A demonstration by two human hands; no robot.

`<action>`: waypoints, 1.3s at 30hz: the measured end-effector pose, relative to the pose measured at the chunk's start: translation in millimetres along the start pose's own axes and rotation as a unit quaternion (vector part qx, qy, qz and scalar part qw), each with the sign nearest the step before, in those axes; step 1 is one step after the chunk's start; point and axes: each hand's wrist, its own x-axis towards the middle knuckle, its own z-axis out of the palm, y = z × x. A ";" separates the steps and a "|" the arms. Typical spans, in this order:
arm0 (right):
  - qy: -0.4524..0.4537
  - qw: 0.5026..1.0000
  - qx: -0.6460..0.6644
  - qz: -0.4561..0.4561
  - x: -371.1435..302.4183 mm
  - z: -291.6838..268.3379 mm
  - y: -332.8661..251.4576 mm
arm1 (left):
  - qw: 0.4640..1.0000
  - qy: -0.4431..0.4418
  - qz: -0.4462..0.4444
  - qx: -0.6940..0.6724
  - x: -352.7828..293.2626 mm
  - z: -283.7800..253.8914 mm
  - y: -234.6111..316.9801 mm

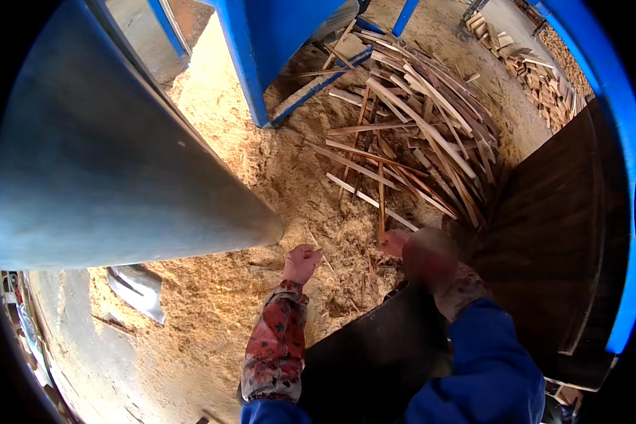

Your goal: The person collects thin wooden planks and offcuts from a pile on the floor and from a blue metal rack. They gather the pieces into bundles and place them into a black wheelbarrow. The task involves repetitive picking, bundling, and transferring of wood scraps in a workshop environment.

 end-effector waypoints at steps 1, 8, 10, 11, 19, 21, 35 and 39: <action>-0.007 1.000 0.009 -0.010 8.4 6.7 13.7 | 1.000 -0.002 0.000 0.004 9.7 5.1 -4.9; 0.175 0.982 0.038 -0.056 21.1 -17.1 33.5 | 0.995 0.019 0.031 0.098 60.6 22.4 -52.1; 0.225 0.974 0.015 -0.010 11.3 -43.9 40.9 | 0.996 0.003 0.017 0.086 70.0 33.1 -63.9; 0.249 0.968 0.020 0.018 4.6 -54.2 47.1 | 0.997 -0.004 0.009 0.081 73.7 39.7 -70.2; 0.428 0.898 0.103 0.013 -15.3 -117.7 91.3 | 0.987 -0.018 0.036 0.156 99.7 66.0 -91.5; 0.457 0.886 -0.032 0.073 0.5 -133.4 154.1 | 0.989 -0.030 0.022 0.145 101.3 67.0 -91.9; 0.303 0.899 -0.090 0.304 80.3 -143.0 297.4 | 0.996 0.023 -0.020 0.080 107.9 96.6 -108.4; 0.379 0.901 -0.079 0.196 52.4 -93.6 301.3 | 0.999 0.016 -0.013 0.049 107.4 110.9 -115.7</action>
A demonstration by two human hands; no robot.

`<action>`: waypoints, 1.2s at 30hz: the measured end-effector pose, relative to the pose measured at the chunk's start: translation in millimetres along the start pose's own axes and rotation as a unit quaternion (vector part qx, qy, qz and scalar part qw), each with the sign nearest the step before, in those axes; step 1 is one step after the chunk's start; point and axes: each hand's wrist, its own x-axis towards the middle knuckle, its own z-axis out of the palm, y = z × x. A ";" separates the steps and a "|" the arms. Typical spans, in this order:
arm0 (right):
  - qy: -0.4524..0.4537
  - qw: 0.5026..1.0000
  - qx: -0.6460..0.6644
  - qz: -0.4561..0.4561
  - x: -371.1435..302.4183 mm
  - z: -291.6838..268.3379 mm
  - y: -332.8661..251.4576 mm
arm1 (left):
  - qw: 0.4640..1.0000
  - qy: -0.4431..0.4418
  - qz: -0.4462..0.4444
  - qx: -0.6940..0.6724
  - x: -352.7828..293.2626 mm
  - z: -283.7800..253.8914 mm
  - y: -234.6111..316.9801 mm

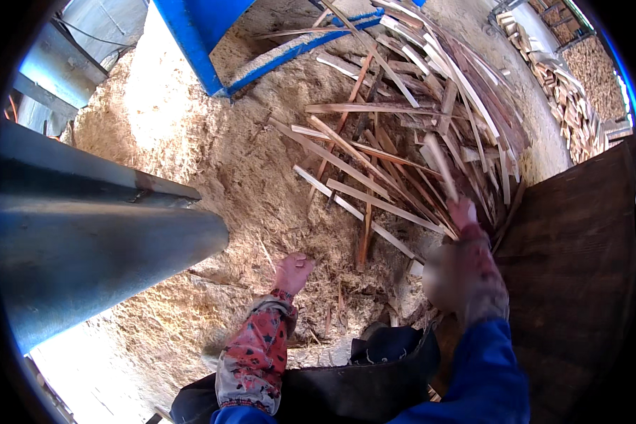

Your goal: The person collects thin wooden planks and offcuts from a pile on the floor and from a blue metal rack. They gather the pieces into bundles and place them into a black wheelbarrow. The task involves repetitive picking, bundling, and transferring of wood scraps in a workshop environment.

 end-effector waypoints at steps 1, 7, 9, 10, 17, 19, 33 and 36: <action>-0.048 0.998 0.007 -0.031 -24.6 -6.5 -23.3 | 0.999 0.020 0.016 0.026 3.5 1.6 -13.3; -0.216 0.944 0.100 -0.227 -104.1 -71.5 -219.6 | 0.999 -0.008 -0.012 -0.046 6.5 -0.9 -13.6; -0.196 0.906 0.175 -0.332 -91.9 -90.3 -271.0 | 1.000 0.005 0.002 -0.011 8.6 1.4 -24.2; -0.167 0.894 0.162 -0.383 -81.0 -93.9 -289.5 | 1.000 0.010 0.010 -0.019 5.6 1.2 -19.7; 0.115 0.973 -0.006 -0.202 106.0 -82.7 -279.2 | 0.997 0.014 0.034 -0.065 -2.9 4.1 -48.5; 0.059 0.989 -0.024 -0.136 141.7 -76.6 -251.7 | 0.988 -0.039 0.011 -0.147 -11.0 2.2 -24.8; -0.048 0.971 0.047 -0.229 -22.3 2.1 -208.8 | 0.993 -0.010 -0.030 -0.113 -18.1 2.0 -3.2; -0.155 0.975 0.039 -0.154 -108.8 -32.2 -187.5 | 0.976 -0.045 -0.052 -0.206 -15.5 12.2 8.7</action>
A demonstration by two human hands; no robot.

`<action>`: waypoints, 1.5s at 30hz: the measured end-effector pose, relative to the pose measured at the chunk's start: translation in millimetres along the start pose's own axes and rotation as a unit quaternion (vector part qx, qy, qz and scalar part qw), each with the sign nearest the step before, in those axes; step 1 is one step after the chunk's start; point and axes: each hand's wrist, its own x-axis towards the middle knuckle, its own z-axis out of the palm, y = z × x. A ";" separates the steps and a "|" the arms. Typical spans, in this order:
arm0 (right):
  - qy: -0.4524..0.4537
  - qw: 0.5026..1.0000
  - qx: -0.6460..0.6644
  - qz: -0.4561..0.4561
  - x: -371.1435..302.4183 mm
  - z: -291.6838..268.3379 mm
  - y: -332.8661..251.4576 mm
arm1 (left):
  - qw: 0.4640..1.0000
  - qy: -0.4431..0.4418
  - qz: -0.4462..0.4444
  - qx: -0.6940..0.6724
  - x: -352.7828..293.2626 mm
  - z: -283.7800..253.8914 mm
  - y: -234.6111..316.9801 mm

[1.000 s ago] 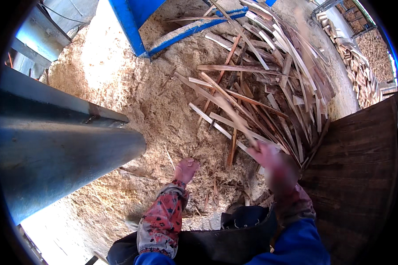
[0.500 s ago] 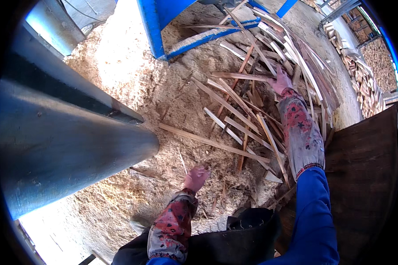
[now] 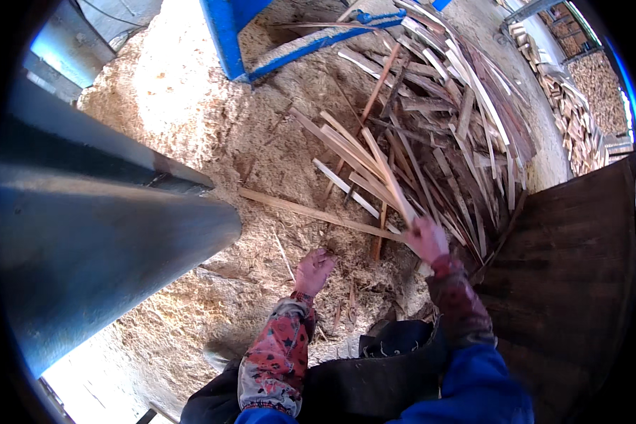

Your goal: The person collects thin wooden planks and offcuts from a pile on the floor and from a blue metal rack. They gather the pieces into bundles and place them into a black wheelbarrow. The task involves repetitive picking, bundling, and transferring of wood scraps in a workshop environment.

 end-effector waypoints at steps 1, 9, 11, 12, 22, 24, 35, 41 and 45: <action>-0.046 0.998 0.013 0.029 -21.1 -6.0 -11.8 | 1.000 0.003 0.007 -0.023 1.3 4.4 -1.8; 0.198 0.977 0.041 0.063 22.8 -7.0 106.8 | 0.993 0.007 0.033 -0.114 20.6 13.7 -12.3; 0.180 0.974 -0.049 0.132 50.3 4.9 170.4 | 0.990 0.010 0.024 -0.142 18.4 19.0 -3.1; 0.153 0.974 -0.047 0.160 59.6 1.4 172.9 | 0.990 0.010 0.026 -0.137 17.6 16.3 1.5; 0.160 0.942 -0.076 0.285 22.5 4.9 245.0 | 0.997 0.014 0.040 -0.068 20.9 5.2 -16.8; 0.185 0.936 -0.076 0.289 15.2 1.2 266.2 | 0.996 0.006 0.043 -0.078 22.6 6.2 -18.9; 0.123 0.954 -0.087 0.258 60.0 -55.3 284.3 | 0.997 0.016 0.064 -0.039 28.0 14.7 -10.4; 0.014 0.963 -0.059 0.263 99.7 -62.2 261.8 | 0.998 0.030 0.046 -0.001 29.0 17.4 -4.6; 0.084 0.957 -0.137 0.244 116.7 -46.4 261.3 | 0.997 0.028 0.058 0.033 30.2 18.1 -5.7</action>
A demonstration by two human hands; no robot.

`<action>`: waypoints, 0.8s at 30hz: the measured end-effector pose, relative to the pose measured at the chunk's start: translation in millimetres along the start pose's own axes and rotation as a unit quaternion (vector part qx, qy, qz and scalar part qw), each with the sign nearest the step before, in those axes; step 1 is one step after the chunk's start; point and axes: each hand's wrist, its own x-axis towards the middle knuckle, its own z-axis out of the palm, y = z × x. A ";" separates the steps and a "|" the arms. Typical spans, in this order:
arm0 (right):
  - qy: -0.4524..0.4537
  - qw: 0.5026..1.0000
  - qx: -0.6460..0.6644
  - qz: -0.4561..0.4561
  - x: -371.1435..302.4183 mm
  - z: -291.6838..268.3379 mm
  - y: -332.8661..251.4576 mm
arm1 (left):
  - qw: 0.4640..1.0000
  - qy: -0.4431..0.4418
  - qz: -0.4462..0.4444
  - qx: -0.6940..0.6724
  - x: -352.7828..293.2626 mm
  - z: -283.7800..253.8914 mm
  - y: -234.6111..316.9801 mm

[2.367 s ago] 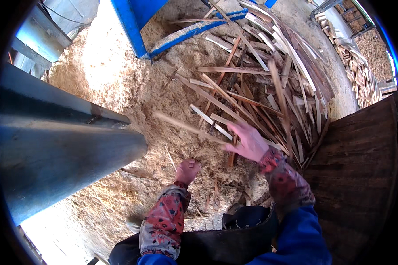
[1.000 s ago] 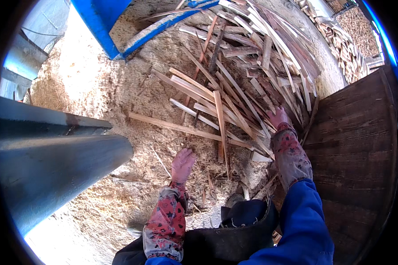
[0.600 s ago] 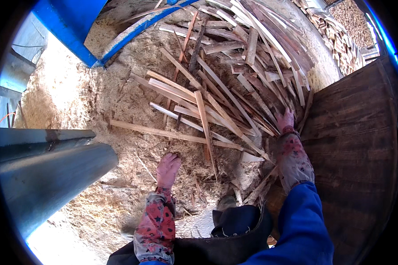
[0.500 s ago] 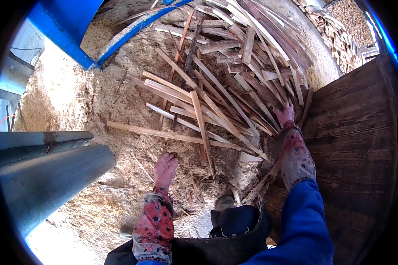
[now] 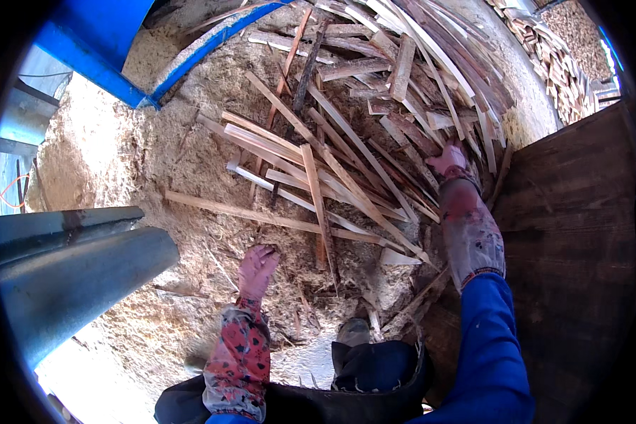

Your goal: The person collects thin wooden planks and offcuts from a pile on the floor and from a blue metal rack. They gather the pieces into bundles and place them into a black wheelbarrow. The task involves repetitive picking, bundling, and transferring of wood scraps in a workshop environment.

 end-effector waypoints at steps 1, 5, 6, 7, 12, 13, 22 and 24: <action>-0.026 0.999 -0.020 -0.003 5.5 4.6 0.6 | 1.000 0.006 0.004 0.007 -0.3 1.0 0.2; -0.055 0.997 -0.047 -0.007 20.5 9.0 -3.2 | 1.000 0.009 -0.007 0.025 -2.2 3.1 6.5; -0.045 0.998 -0.043 -0.007 19.2 7.2 -3.8 | 1.000 0.010 -0.002 0.008 -0.7 4.3 5.2; -0.045 0.998 -0.036 -0.004 19.1 7.4 -4.3 | 1.000 0.014 -0.005 0.005 -1.3 4.2 4.9; -0.038 0.999 -0.012 -0.016 12.2 -7.4 -12.4 | 1.000 0.007 0.009 0.003 -0.4 2.1 -4.5; -0.038 0.999 -0.024 -0.022 12.9 -9.3 -10.3 | 1.000 0.007 0.011 0.004 -0.7 1.1 -5.3; -0.108 0.959 0.012 -0.263 -133.7 -48.6 -101.5 | 1.000 0.004 0.000 0.005 -1.1 4.6 4.9; -0.207 0.946 0.054 -0.245 -161.6 -66.6 -147.3 | 1.000 0.021 -0.017 -0.013 -6.6 1.0 6.3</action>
